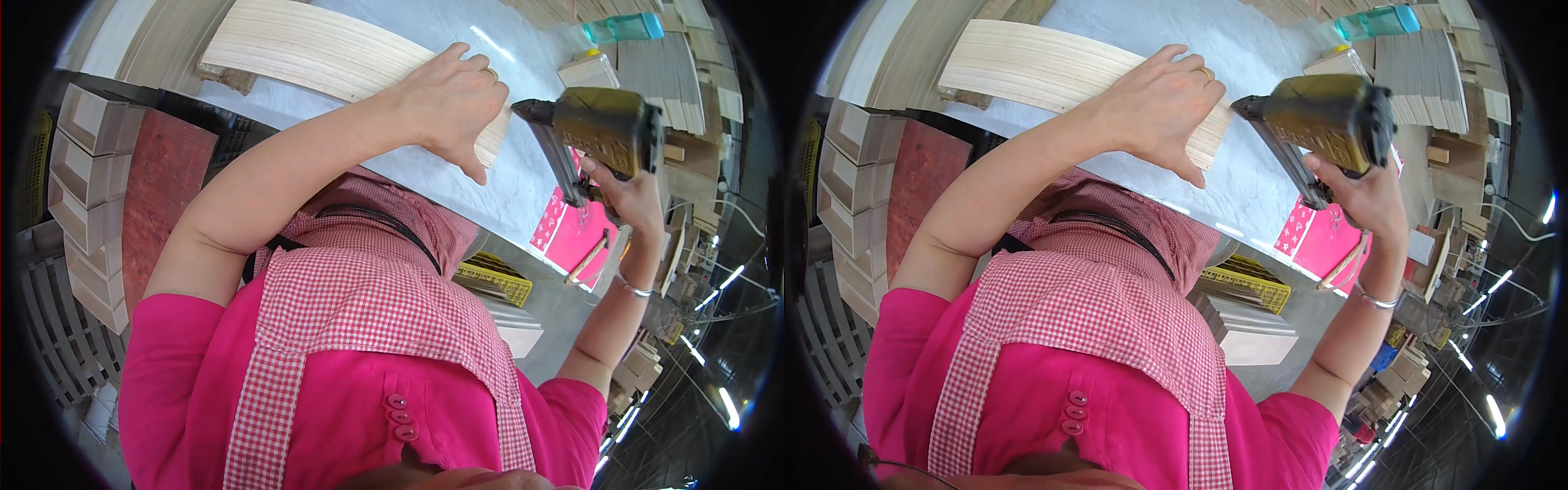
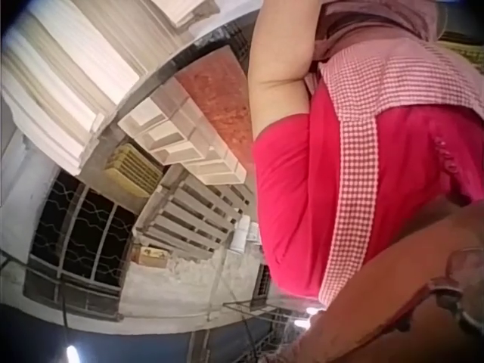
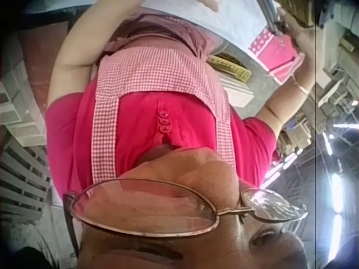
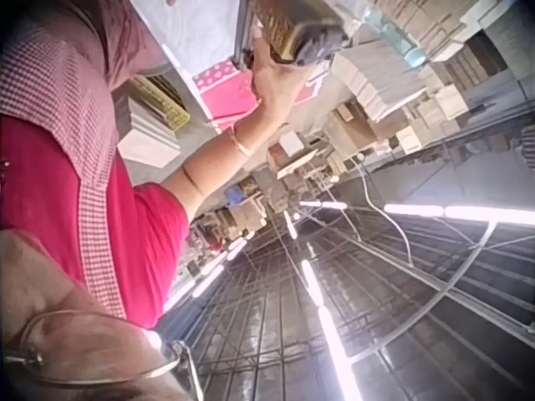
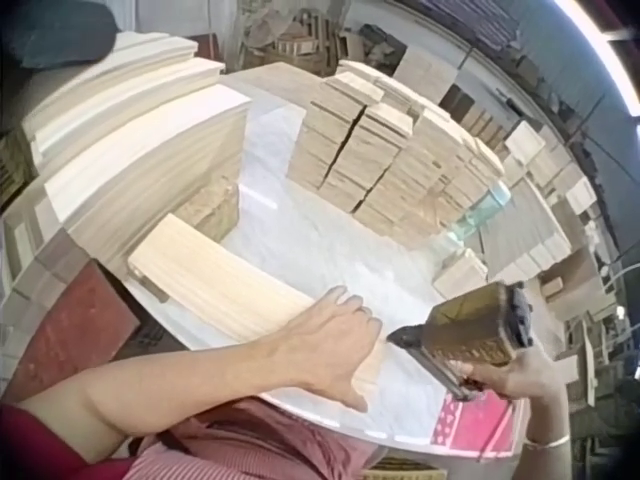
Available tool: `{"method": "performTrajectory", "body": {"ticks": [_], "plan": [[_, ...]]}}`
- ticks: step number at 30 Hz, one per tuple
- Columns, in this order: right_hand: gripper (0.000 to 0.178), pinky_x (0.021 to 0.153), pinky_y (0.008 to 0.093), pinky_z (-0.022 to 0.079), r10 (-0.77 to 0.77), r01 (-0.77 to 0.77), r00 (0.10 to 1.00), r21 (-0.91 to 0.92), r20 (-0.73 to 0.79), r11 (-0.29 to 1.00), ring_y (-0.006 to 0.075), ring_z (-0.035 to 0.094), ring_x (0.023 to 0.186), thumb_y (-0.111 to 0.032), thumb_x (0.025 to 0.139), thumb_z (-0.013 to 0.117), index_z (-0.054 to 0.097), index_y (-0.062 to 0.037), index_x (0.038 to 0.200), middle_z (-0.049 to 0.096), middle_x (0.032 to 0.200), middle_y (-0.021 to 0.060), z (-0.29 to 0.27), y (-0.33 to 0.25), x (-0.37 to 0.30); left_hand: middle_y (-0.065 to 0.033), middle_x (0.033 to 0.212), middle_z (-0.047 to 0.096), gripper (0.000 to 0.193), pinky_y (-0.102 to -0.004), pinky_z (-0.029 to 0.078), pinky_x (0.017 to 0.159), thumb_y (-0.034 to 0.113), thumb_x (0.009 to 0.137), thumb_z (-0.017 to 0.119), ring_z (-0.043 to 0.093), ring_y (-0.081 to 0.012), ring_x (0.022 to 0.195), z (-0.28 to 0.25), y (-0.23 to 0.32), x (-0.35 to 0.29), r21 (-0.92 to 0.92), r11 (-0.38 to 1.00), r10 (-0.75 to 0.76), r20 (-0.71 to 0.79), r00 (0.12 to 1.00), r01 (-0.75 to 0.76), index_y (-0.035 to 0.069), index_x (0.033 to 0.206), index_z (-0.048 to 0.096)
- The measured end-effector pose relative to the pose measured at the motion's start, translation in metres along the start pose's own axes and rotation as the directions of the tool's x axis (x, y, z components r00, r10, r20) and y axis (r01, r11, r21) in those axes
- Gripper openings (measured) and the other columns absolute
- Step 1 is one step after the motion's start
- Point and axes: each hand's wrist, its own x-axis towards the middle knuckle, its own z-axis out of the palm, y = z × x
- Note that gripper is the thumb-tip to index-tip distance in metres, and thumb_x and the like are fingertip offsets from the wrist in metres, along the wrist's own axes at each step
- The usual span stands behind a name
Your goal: Assembling wooden box frames using wood glue, a hammer, and a pneumatic nailer.
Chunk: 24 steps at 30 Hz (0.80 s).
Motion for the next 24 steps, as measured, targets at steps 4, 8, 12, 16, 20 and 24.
{"method": "performTrajectory", "body": {"ticks": [4, 8, 12, 16, 20, 24], "plan": [[0.036, 0.069, 0.0282, 0.053, -0.058, 0.098, 0.969, 0.16, -0.24, 0.982, 0.0118, 0.065, 0.079, -0.014, 0.084, 0.081, 0.065, 0.0034, 0.111, 0.071, 0.095, 0.0063, 0.014, 0.045, -0.02, -0.0203, 0.105, 0.067, 0.085, -0.0476, 0.034, 0.109, 0.062, 0.069, 0.077, 0.057, -0.0327, 0.115, 0.001, -0.003, -0.001, 0.051, 0.997, 0.066, -0.094, 0.993, -0.061, -0.007, 0.116, 0.062], [0.039, 0.067, 0.0298, 0.052, 0.238, -0.19, 0.937, 0.196, -0.256, 0.962, 0.0127, 0.064, 0.076, -0.013, 0.085, 0.076, 0.062, 0.0027, 0.118, 0.069, 0.088, 0.0071, 0.019, 0.117, -0.051, -0.0207, 0.111, 0.065, 0.082, -0.0486, 0.033, 0.11, 0.06, 0.079, 0.071, 0.054, -0.0333, 0.121, -0.019, -0.016, -0.011, 0.08, 0.996, 0.06, -0.162, 0.985, -0.048, -0.006, 0.125, 0.058], [0.052, 0.068, 0.0398, 0.051, 0.043, -0.122, 0.856, -0.122, -0.515, 0.985, 0.028, 0.068, 0.076, -0.01, 0.084, 0.066, 0.054, -0.0024, 0.134, 0.069, 0.084, 0.0141, 0.064, 0.199, -0.07, -0.0189, 0.092, 0.067, 0.054, -0.0435, 0.049, 0.079, 0.051, 0.085, 0.07, 0.066, -0.0298, 0.095, -0.072, -0.046, -0.007, 0.013, 0.972, -0.22, 0.42, 0.881, 0.237, 0.0, 0.106, 0.067], [0.057, 0.077, 0.0475, 0.05, 0.078, -0.389, 0.768, -0.366, -0.636, 0.846, 0.0385, 0.067, 0.087, -0.013, 0.084, 0.066, 0.051, -0.006, 0.139, 0.068, 0.094, 0.0187, 0.095, 0.255, -0.074, -0.0131, 0.086, 0.069, 0.038, -0.0372, 0.052, 0.072, 0.041, 0.087, 0.069, 0.067, -0.0231, 0.083, -0.11, -0.041, 0.022, -0.121, 0.948, -0.226, 0.401, 0.888, 0.296, 0.003, 0.095, 0.07], [0.056, 0.084, 0.0496, 0.048, 0.31, -0.554, 0.736, -0.273, -0.602, 0.786, 0.039, 0.065, 0.094, -0.019, 0.084, 0.069, 0.054, -0.0068, 0.137, 0.067, 0.102, 0.019, 0.109, 0.258, -0.072, -0.0065, 0.093, 0.069, 0.033, -0.0311, 0.05, 0.071, 0.035, 0.093, 0.067, 0.064, -0.0138, 0.084, -0.145, -0.027, 0.057, -0.447, 0.843, -0.273, 0.12, 0.954, 0.298, 0.003, 0.101, 0.068], [0.056, 0.09, 0.0481, 0.048, 0.328, -0.584, 0.733, -0.303, -0.596, 0.754, 0.04, 0.062, 0.104, -0.024, 0.084, 0.073, 0.057, -0.0033, 0.133, 0.066, 0.11, 0.0211, 0.098, 0.232, -0.066, -0.0049, 0.111, 0.068, 0.035, -0.0301, 0.054, 0.077, 0.03, 0.1, 0.061, 0.066, -0.0133, 0.095, -0.137, -0.018, 0.053, -0.917, 0.39, -0.539, -0.155, 0.828, 0.082, 0.001, 0.118, 0.06]]}}
